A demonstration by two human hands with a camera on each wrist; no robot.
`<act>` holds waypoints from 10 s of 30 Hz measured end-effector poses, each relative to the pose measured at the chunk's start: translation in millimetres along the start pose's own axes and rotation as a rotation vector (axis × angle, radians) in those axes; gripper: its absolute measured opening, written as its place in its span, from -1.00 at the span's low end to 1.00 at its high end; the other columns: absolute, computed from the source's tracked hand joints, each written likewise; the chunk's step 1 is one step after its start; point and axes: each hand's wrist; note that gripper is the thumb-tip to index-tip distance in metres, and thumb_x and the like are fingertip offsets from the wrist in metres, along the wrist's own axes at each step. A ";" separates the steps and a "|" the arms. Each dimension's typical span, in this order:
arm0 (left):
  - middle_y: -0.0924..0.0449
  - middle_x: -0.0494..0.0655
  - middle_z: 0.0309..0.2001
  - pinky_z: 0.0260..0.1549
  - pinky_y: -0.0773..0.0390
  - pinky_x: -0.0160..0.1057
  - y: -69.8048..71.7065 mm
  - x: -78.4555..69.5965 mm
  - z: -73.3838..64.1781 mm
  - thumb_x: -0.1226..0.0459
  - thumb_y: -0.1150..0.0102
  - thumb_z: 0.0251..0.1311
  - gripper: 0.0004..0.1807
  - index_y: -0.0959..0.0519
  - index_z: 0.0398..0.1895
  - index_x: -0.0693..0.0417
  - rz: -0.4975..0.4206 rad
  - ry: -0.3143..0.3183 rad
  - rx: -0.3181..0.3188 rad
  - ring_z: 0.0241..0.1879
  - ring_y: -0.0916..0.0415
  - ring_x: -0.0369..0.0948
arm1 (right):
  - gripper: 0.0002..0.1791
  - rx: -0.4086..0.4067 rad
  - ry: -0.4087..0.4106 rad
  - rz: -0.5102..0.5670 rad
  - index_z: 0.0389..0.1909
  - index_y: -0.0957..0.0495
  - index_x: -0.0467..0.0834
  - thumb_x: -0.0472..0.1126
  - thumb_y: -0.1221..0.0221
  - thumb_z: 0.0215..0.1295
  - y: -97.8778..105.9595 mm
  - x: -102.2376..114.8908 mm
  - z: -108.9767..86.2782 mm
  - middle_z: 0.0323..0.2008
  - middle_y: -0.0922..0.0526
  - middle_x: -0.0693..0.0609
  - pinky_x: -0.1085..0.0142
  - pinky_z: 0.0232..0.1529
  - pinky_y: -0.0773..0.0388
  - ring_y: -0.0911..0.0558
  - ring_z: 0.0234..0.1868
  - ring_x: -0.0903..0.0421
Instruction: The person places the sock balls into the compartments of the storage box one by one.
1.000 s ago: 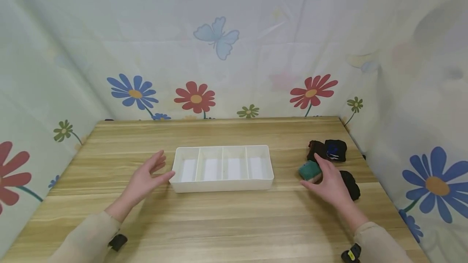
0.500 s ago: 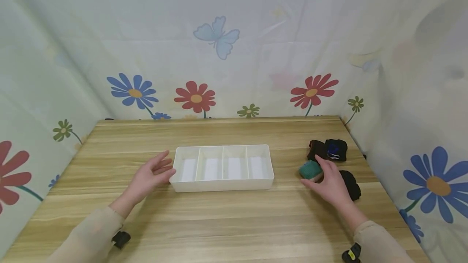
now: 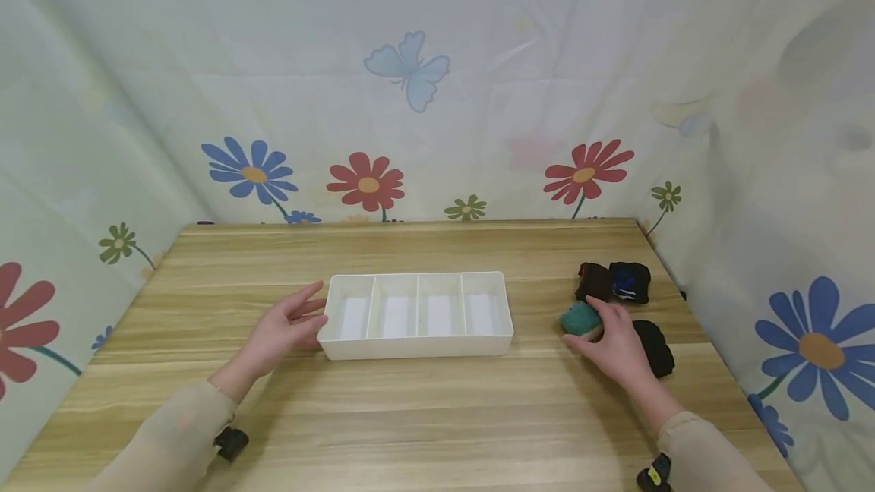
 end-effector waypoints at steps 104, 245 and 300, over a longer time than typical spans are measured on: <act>-0.29 0.41 0.34 -0.18 -0.69 -0.15 -7.7 -3.3 -0.3 0.41 -0.08 0.39 -0.35 -0.16 0.51 0.22 0.012 -0.016 0.021 0.25 -0.38 0.23 | -0.27 0.175 0.649 0.031 0.25 -0.50 -0.13 -0.24 -0.52 -0.01 -31.9 97.4 56.9 0.18 -0.50 -0.11 -0.06 0.08 -0.52 -0.47 0.15 -0.10; -0.30 0.37 0.35 -0.16 -0.68 -0.18 -6.9 -0.7 1.0 0.36 -0.08 0.41 -0.35 -0.17 0.52 0.15 0.062 0.001 0.011 0.25 -0.39 0.21 | -0.04 0.073 0.529 -0.171 0.32 -0.42 -0.20 -0.20 -0.61 -0.22 39.8 -53.4 5.4 0.23 -0.39 -0.14 0.28 0.03 -0.37 -0.40 0.18 -0.18; -0.28 0.39 0.35 -0.14 -0.68 -0.15 -6.6 0.9 0.4 0.38 -0.07 0.41 -0.35 -0.16 0.52 0.17 0.023 -0.008 0.022 0.26 -0.37 0.22 | -0.08 0.178 0.677 0.156 0.42 -0.32 -0.12 -0.13 -0.52 0.01 -7.1 95.6 65.5 0.34 -0.34 -0.07 -0.15 0.22 -0.40 -0.34 0.32 -0.08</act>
Point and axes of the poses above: each hand's wrist, its own z-axis towards the middle knuckle, its own y-axis out of the back of the hand, x = y × z
